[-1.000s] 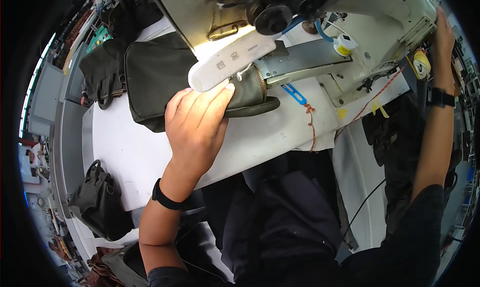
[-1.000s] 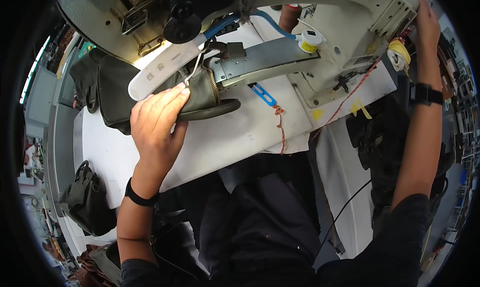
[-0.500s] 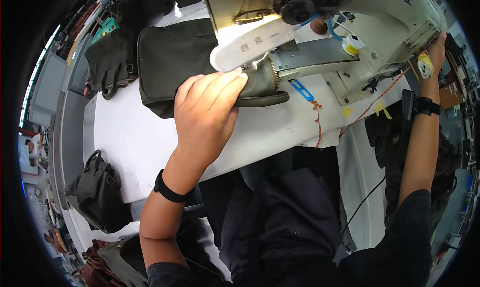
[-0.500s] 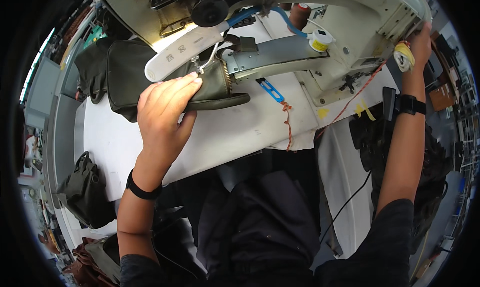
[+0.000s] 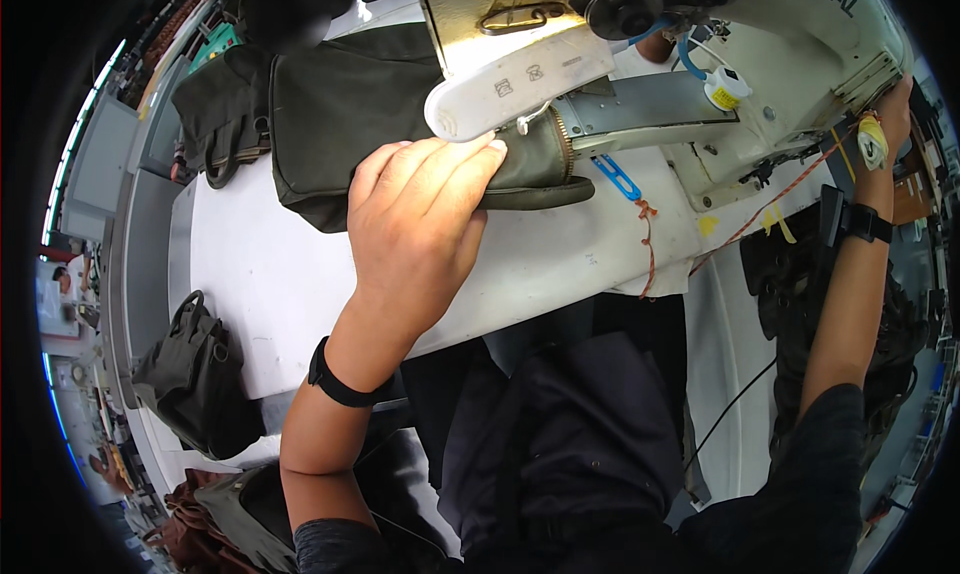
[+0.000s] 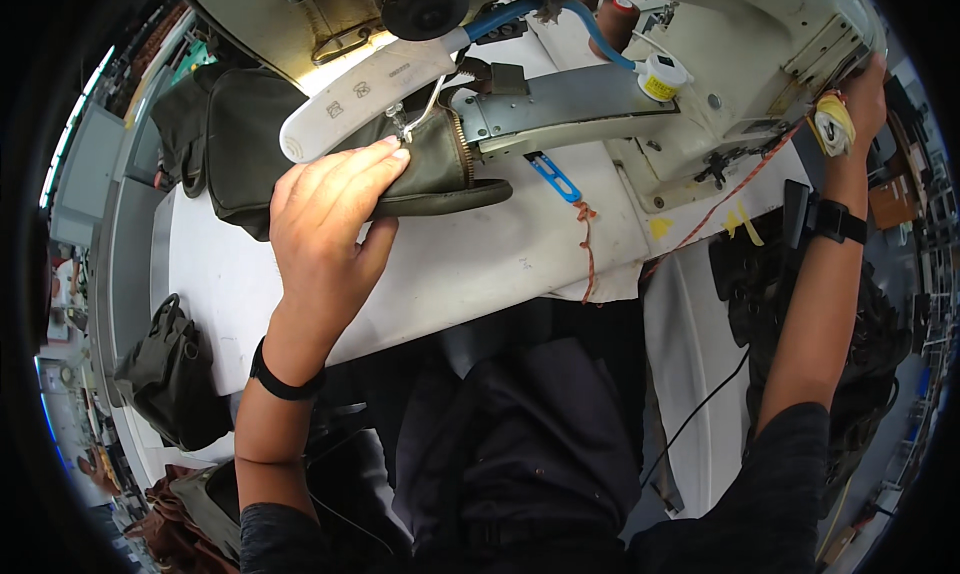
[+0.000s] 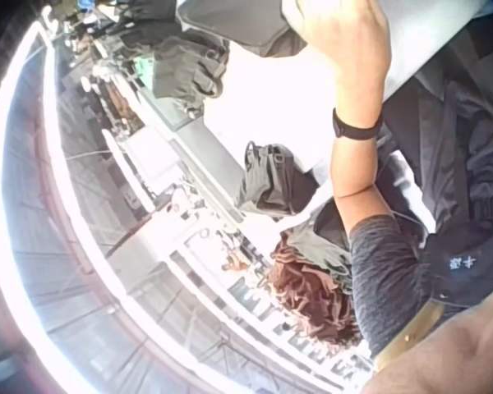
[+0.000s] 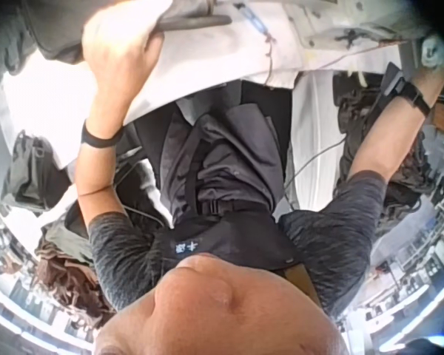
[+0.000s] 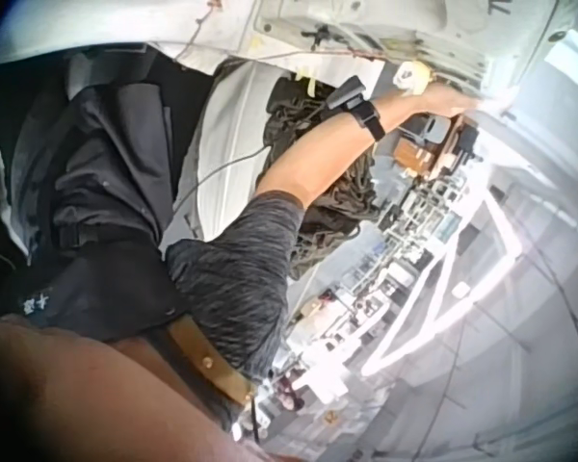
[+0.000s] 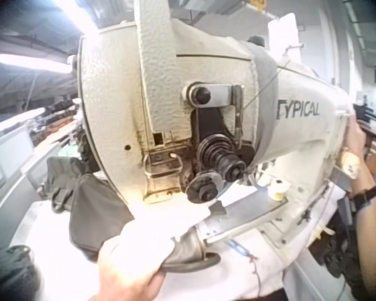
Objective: The person sews a dark green bag using an industrial sewing machine, attaching a zipper and a metal D-ring. They guide the bag under the needle, adjust the fabric, and trim threads with scissors. The person repeats the process on multiple bags, handling them one at a time.
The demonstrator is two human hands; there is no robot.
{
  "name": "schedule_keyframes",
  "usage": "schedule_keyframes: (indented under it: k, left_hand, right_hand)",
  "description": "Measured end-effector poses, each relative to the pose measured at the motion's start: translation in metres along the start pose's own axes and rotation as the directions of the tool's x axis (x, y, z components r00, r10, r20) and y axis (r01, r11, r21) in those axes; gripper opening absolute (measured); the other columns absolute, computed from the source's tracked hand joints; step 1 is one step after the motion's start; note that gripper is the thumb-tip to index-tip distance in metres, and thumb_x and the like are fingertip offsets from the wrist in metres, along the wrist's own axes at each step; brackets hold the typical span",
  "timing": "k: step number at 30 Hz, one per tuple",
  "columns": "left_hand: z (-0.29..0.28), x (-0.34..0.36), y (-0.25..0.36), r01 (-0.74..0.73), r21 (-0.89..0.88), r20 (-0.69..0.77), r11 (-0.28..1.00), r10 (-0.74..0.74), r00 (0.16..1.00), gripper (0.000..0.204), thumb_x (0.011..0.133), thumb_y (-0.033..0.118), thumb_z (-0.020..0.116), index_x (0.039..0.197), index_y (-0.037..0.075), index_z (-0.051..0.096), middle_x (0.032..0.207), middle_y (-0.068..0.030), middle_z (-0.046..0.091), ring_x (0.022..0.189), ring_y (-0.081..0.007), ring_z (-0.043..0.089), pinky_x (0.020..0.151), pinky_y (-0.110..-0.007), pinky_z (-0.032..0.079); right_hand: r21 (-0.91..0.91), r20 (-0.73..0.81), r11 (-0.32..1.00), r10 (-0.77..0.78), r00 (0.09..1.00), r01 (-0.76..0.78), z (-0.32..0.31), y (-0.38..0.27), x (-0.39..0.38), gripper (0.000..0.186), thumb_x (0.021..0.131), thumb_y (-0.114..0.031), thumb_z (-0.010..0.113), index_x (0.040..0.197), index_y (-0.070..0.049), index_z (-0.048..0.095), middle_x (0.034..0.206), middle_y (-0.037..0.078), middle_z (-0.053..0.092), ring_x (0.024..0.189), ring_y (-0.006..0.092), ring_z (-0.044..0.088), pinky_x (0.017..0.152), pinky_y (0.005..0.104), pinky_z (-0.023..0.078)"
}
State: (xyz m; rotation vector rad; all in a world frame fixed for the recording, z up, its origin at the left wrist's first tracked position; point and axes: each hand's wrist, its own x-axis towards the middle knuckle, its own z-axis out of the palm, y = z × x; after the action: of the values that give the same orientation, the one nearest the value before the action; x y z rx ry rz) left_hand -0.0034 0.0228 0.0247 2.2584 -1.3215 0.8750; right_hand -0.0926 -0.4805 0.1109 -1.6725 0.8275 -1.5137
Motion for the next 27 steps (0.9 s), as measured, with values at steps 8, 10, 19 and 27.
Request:
schedule_keyframes:
  k: [8, 10, 19, 27]
  left_hand:
    - [0.000, 0.003, 0.002, 0.006, -0.007, 0.011, 1.000, -0.006, 1.000, 0.054, 0.067, -0.006, 0.073, 0.117, 0.012, 0.076, 0.123, -0.0022, 0.076, 0.112, -0.0213, 0.069, 0.096, -0.036, 0.047]
    - [-0.001, 0.003, 0.001, 0.009, 0.002, 0.017, 1.000, -0.009, 1.000, 0.054, 0.067, -0.006, 0.073, 0.118, 0.012, 0.076, 0.123, -0.0019, 0.077, 0.112, -0.0211, 0.069, 0.094, -0.035, 0.046]
    - [0.004, -0.002, -0.002, 0.001, -0.011, 0.010, 1.000, -0.001, 1.000, 0.054, 0.067, -0.004, 0.075, 0.119, 0.011, 0.074, 0.127, -0.0024, 0.076, 0.106, -0.0215, 0.068, 0.093, -0.037, 0.045]
    - [0.004, -0.005, -0.004, -0.025, -0.069, -0.107, 0.997, 0.018, 0.994, 0.040, 0.078, 0.007, 0.070, 0.118, 0.007, 0.071, 0.114, -0.0053, 0.070, 0.109, -0.0244, 0.066, 0.102, -0.045, 0.047]
  right_hand:
    - [-0.235, -0.028, 0.903, -0.377, 0.926, 0.360, -0.016, 0.071, 0.058, 0.070, 0.109, -0.058, 0.036, 0.127, 0.000, 0.071, 0.119, 0.017, 0.076, 0.110, 0.0257, 0.071, 0.100, 0.0360, 0.049]
    - [-0.256, 0.006, 0.888, -0.395, 0.919, 0.383, -0.016, 0.073, 0.057, 0.069, 0.109, -0.059, 0.037, 0.128, -0.001, 0.070, 0.120, 0.018, 0.075, 0.112, 0.0254, 0.070, 0.101, 0.0365, 0.048]
    - [0.283, 0.033, 0.959, -0.036, 0.999, 0.026, 0.008, 0.044, 0.008, 0.074, 0.109, -0.064, 0.041, 0.138, 0.001, 0.059, 0.127, 0.016, 0.069, 0.113, 0.0260, 0.067, 0.097, 0.0383, 0.054]
    - [0.074, 0.158, 0.994, -0.096, 0.983, 0.085, 0.002, 0.083, 0.059, 0.073, 0.108, -0.063, 0.043, 0.140, 0.001, 0.061, 0.131, 0.018, 0.069, 0.115, 0.0252, 0.068, 0.100, 0.0360, 0.053]
